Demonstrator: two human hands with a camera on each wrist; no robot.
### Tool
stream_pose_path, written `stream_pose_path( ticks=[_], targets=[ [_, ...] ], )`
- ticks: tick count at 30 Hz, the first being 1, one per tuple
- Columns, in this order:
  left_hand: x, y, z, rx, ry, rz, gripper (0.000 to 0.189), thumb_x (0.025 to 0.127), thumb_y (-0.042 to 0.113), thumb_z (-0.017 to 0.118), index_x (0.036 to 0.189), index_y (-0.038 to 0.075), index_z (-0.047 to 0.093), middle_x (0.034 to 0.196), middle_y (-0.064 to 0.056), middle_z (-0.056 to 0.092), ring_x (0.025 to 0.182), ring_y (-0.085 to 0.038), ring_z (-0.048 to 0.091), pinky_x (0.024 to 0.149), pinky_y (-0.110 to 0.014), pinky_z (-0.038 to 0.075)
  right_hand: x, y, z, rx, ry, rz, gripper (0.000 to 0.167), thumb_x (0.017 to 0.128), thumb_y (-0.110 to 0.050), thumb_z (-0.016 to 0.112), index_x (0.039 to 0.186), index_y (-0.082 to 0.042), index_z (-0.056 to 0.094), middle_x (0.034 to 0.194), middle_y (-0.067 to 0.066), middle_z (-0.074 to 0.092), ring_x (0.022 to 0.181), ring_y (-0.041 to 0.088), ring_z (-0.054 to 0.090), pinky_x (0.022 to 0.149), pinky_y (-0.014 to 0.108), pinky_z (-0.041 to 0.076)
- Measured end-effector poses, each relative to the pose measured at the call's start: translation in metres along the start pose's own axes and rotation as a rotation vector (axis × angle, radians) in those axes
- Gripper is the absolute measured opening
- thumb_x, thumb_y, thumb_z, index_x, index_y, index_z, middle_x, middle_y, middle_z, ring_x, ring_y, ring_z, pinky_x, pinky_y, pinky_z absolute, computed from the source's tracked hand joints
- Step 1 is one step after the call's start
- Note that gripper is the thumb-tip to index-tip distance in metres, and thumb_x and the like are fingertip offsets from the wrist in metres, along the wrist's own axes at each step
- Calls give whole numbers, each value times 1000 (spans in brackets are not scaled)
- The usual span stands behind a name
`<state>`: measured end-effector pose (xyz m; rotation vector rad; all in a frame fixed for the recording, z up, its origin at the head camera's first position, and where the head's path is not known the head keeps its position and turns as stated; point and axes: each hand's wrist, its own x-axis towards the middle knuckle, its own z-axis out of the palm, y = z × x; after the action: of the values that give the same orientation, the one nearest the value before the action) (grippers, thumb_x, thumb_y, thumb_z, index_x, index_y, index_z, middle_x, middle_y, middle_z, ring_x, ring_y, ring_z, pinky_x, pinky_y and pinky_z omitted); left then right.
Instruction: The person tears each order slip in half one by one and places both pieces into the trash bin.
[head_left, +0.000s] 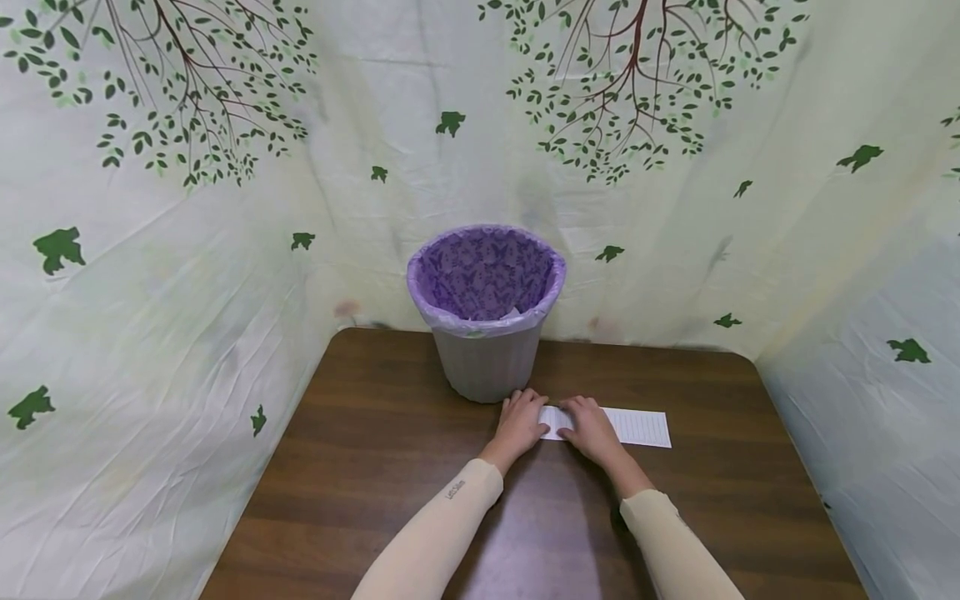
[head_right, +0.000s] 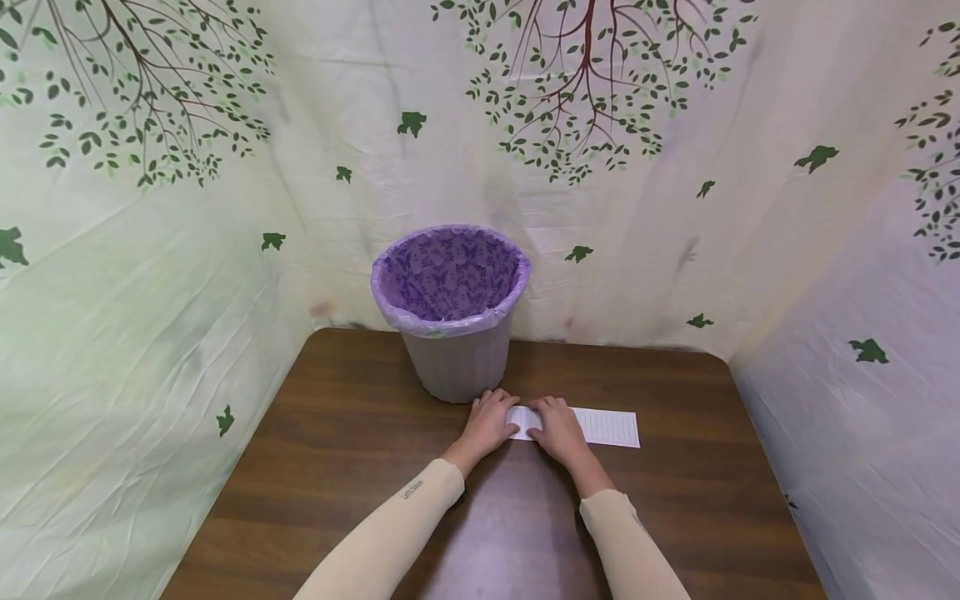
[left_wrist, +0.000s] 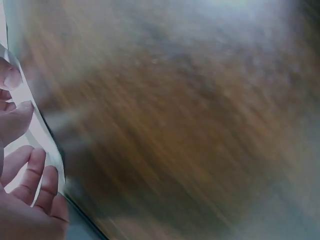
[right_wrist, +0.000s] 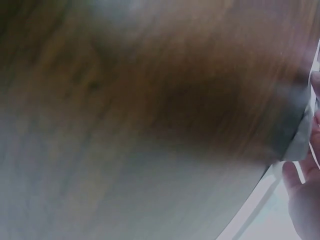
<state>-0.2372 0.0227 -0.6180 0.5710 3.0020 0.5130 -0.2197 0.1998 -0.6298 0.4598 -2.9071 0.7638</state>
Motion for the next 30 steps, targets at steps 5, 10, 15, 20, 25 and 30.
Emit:
stream_pose_path(
  ticks=[5,10,15,20,25,30],
  targets=[
    [0,0,0,2,-26,-8,50,92,27,83,139,16,70,130,-2,66,120,-24,55,100,-40,43,-1,-2,1,7,-1,4,45,81,-12,90,122,-1,73,118,17,73,114,41,63,97,58,51],
    [-2,1,-1,-15,-36,-11,41,91,26,82,130,19,75,123,-1,67,116,-23,55,98,-40,43,-1,-2,3,7,17,0,37,83,-12,88,116,-2,75,115,17,72,110,40,63,92,58,52],
    [-3,3,-2,-40,-31,-16,33,91,24,82,123,20,76,121,0,67,117,-22,55,96,-39,43,0,-2,3,7,37,2,29,86,-10,84,112,0,76,112,18,72,107,41,63,92,57,52],
    [-4,3,-2,-61,-26,-20,31,91,23,82,121,19,76,120,0,67,116,-23,56,95,-39,43,2,0,2,-22,63,23,27,87,-10,82,112,-1,78,110,19,72,104,42,63,92,55,52],
    [-7,4,-2,-66,-21,-18,32,92,22,82,123,18,75,120,-1,67,115,-22,57,93,-38,42,3,1,2,-52,61,87,17,90,-12,80,104,-4,79,107,17,71,103,39,61,87,54,51],
    [-8,4,-3,-48,-21,-9,35,91,23,81,126,19,74,121,1,68,116,-20,58,92,-35,43,4,0,3,-20,65,118,8,88,-13,81,94,-9,76,101,12,74,99,37,62,83,54,47]
  ],
)
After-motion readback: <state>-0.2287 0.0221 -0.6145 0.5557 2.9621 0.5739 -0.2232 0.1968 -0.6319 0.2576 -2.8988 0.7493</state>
